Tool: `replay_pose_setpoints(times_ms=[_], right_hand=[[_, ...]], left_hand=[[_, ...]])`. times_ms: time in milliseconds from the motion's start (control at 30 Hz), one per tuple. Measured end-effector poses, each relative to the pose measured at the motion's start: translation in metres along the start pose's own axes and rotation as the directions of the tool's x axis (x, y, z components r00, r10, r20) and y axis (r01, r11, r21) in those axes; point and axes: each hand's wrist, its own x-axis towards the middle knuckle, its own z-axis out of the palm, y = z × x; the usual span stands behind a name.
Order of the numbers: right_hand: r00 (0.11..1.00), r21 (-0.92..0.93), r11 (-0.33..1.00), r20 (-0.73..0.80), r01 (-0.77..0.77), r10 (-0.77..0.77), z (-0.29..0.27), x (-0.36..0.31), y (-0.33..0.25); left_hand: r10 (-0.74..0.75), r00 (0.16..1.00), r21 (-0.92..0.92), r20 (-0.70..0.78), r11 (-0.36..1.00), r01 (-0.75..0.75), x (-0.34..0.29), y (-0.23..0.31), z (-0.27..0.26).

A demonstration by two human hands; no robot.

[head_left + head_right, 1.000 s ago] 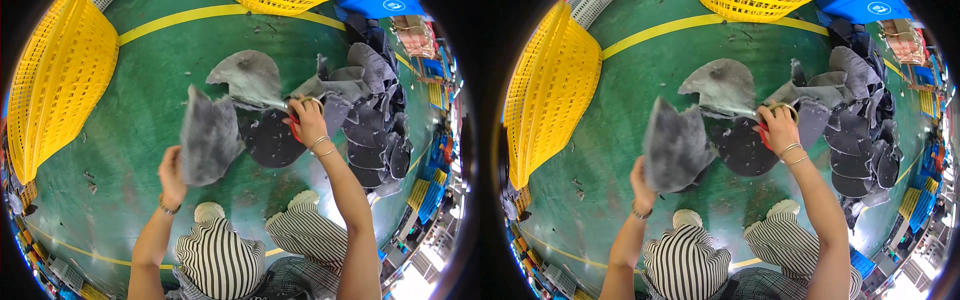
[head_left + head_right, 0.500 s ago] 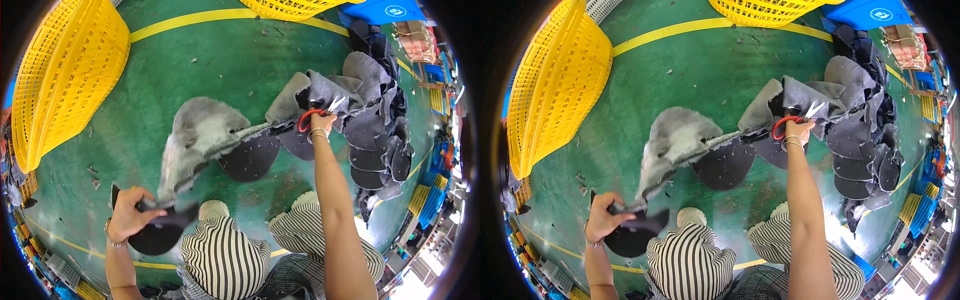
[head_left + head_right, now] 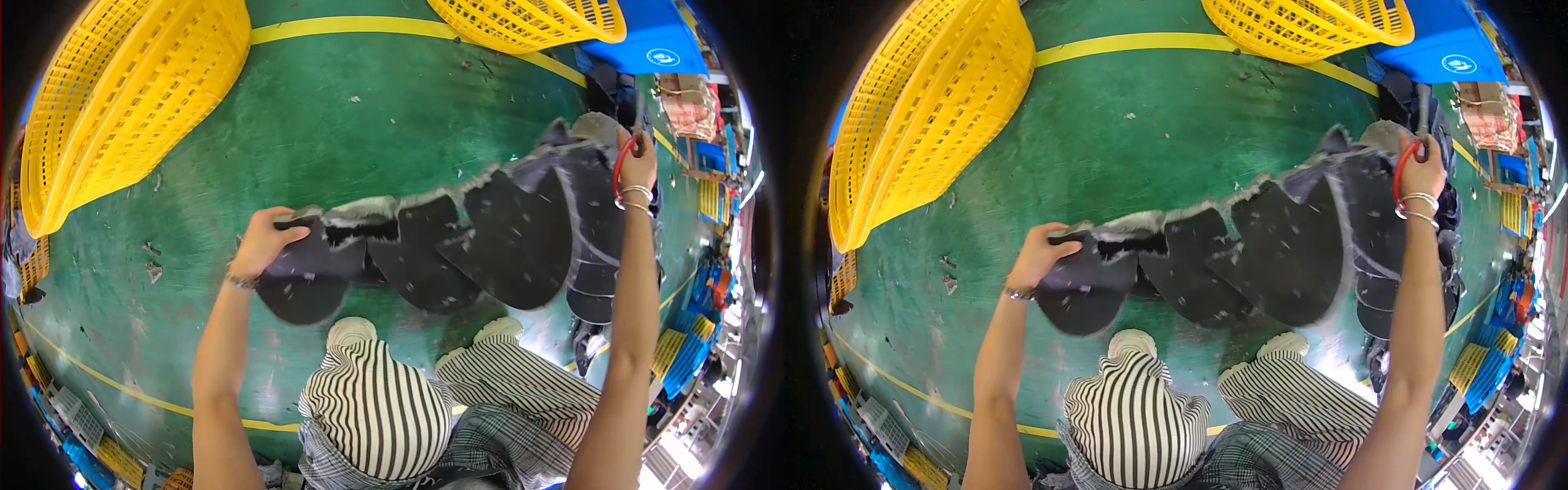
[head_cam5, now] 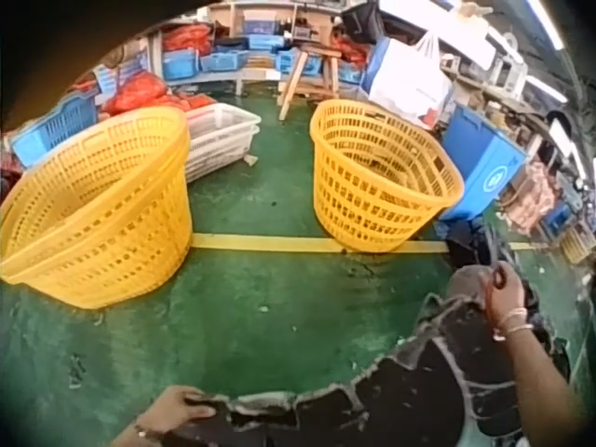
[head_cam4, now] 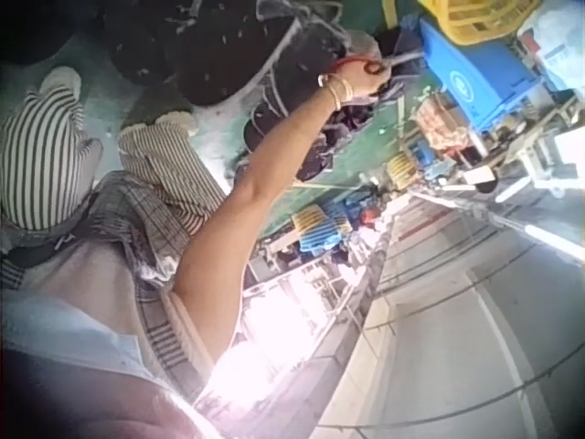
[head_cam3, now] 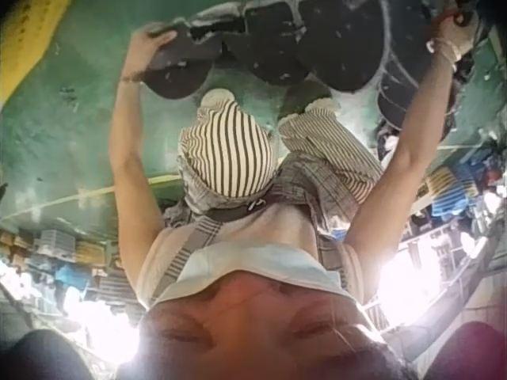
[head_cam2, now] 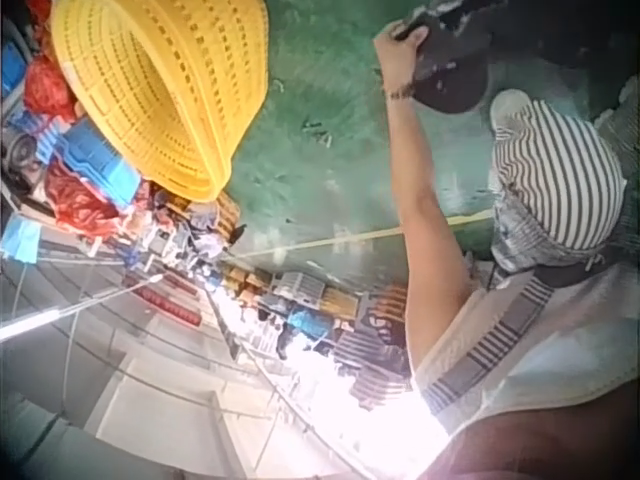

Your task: Sorting and cutting shoe components while recording data in a notebook.

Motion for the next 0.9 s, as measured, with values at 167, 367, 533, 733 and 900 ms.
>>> replay_pose_setpoints(times_ms=[167, 367, 533, 733, 900], right_hand=[[0.419, 0.366, 0.571, 0.907, -0.735, -0.043, -0.007, -0.164, -0.157], [-0.219, -0.016, 0.711, 0.956, -0.703, -0.196, 0.025, -0.294, -0.225], [0.186, 0.345, 0.737, 0.938, -0.581, -0.293, 0.078, -0.345, -0.233], [0.092, 0.261, 0.723, 0.96, -0.64, -0.265, 0.055, -0.31, -0.245], [0.01, 0.044, 0.553, 0.998, -0.832, -0.064, 0.034, -0.275, -0.19]], left_hand=[[-0.033, 0.994, -0.171, -0.106, 0.985, 0.015, 0.011, -0.03, 0.0], [-0.06, 0.996, -0.355, -0.068, 0.934, 0.032, 0.002, -0.028, 0.014], [-0.059, 0.992, -0.349, -0.107, 0.937, 0.018, -0.009, -0.021, 0.02], [-0.098, 0.988, -0.088, -0.116, 0.992, 0.088, -0.037, -0.024, -0.01], [0.431, 0.891, 0.172, 0.141, 0.876, -0.45, -0.014, 0.02, 0.031]])
